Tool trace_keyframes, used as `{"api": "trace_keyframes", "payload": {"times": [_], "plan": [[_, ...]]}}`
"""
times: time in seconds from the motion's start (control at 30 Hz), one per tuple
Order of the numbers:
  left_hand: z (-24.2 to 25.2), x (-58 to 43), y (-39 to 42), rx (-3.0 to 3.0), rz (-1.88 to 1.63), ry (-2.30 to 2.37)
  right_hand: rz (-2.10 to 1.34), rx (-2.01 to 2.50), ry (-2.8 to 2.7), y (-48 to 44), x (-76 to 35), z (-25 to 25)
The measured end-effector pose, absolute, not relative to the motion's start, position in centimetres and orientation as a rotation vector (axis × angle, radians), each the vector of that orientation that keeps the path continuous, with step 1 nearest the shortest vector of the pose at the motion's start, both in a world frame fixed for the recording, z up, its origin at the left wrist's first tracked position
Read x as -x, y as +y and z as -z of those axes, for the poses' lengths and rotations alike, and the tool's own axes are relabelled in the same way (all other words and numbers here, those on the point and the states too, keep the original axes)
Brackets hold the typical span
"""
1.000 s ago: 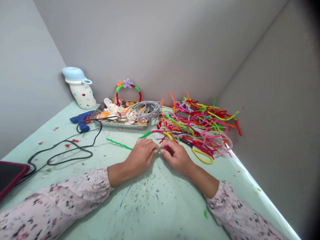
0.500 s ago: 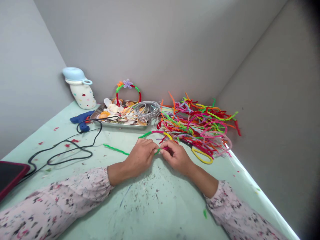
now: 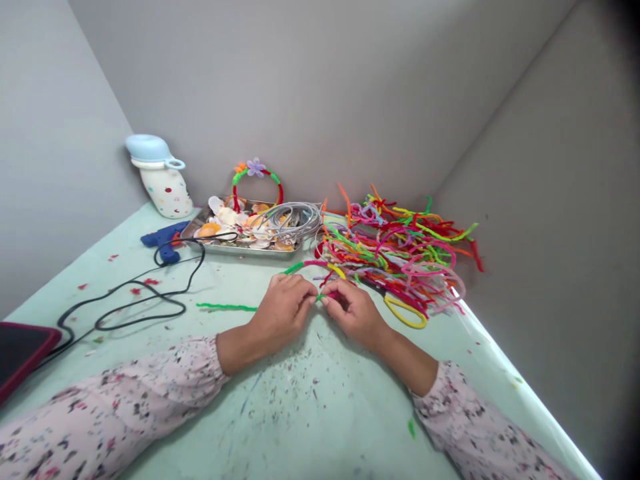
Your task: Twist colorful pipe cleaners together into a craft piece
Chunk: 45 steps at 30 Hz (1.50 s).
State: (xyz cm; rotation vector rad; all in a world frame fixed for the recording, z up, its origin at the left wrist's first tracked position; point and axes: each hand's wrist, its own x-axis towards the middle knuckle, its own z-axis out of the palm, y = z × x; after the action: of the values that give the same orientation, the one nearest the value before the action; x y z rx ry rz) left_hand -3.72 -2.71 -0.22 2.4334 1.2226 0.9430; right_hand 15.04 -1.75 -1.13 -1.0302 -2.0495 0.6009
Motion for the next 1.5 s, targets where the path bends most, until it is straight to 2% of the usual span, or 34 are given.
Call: {"api": "trace_keyframes", "payload": {"times": [0.97,1.23,1.5], "plan": [[0.52,3.71,-2.43,-2.469,-0.872,1.204,-0.598,0.990,-2.096,-1.73,-15.02,1.11],[0.52,3.69,-2.63,-2.430,-1.038,1.202,-0.650,1.047,-2.009,-1.60,-15.20,1.35],[0.64,3.77,-2.53,-2.449,-1.021,1.201,-0.692,1.020,-2.008,-1.70,-15.16,1.39]]}}
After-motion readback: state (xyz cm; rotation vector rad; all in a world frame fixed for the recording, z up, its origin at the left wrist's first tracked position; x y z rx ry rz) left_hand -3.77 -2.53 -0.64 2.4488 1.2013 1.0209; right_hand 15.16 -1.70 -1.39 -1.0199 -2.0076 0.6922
